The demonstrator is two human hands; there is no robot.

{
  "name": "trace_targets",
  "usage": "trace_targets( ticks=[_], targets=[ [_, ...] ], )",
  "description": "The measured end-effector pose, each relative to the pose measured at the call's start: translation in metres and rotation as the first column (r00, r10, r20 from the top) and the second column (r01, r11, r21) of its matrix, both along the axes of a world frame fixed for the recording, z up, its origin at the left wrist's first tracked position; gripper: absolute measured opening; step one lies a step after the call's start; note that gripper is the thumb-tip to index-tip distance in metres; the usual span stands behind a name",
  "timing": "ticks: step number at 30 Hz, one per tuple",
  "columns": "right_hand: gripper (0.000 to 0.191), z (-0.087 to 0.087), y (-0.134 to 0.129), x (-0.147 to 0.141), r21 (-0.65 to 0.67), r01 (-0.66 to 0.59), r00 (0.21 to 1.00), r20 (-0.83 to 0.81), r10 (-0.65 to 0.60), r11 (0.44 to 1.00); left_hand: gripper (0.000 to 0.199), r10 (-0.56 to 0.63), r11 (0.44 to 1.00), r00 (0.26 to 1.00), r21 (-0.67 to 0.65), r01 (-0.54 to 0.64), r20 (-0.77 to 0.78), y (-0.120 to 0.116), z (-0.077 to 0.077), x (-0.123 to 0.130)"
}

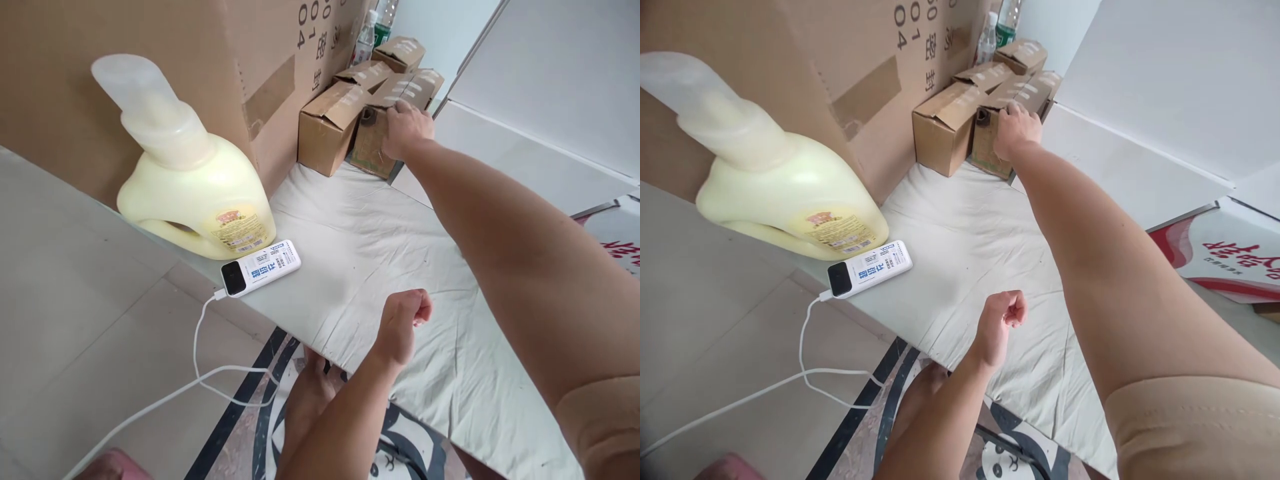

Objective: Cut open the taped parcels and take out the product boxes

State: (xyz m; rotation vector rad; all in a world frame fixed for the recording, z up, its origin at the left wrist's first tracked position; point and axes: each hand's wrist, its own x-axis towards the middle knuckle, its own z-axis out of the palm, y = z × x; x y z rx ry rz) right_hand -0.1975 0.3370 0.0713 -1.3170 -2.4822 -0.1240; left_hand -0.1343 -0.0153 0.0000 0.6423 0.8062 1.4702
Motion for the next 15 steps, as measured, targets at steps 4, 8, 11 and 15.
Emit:
trace_targets(
  ticks=[4, 8, 11, 15],
  targets=[
    [0.024, -0.002, -0.001, 0.0, 0.028, -0.005, 0.998, 0.066, 0.003, 1.0, 0.047, 0.031, 0.999, 0.999, 0.015, -0.031, -0.011, -0.004, 0.003, 0.0],
    [0.027, 0.004, -0.04, 0.017, 0.079, -0.098, 0.989, 0.121, 0.088, 0.992, 0.044, 0.155, 0.987, 0.986, 0.057, -0.152, -0.057, -0.007, 0.003, -0.001],
    [0.042, 0.01, -0.097, 0.044, 0.107, -0.183, 0.969, 0.189, 0.16, 0.977, 0.043, 0.366, 0.929, 0.921, 0.105, -0.354, -0.135, -0.009, 0.004, -0.002],
    [0.056, 0.009, -0.179, 0.113, 0.162, -0.269, 0.944, 0.242, 0.226, 0.95, 0.041, 0.663, 0.749, 0.706, 0.21, -0.629, -0.25, -0.005, 0.0, -0.008]
  ],
)
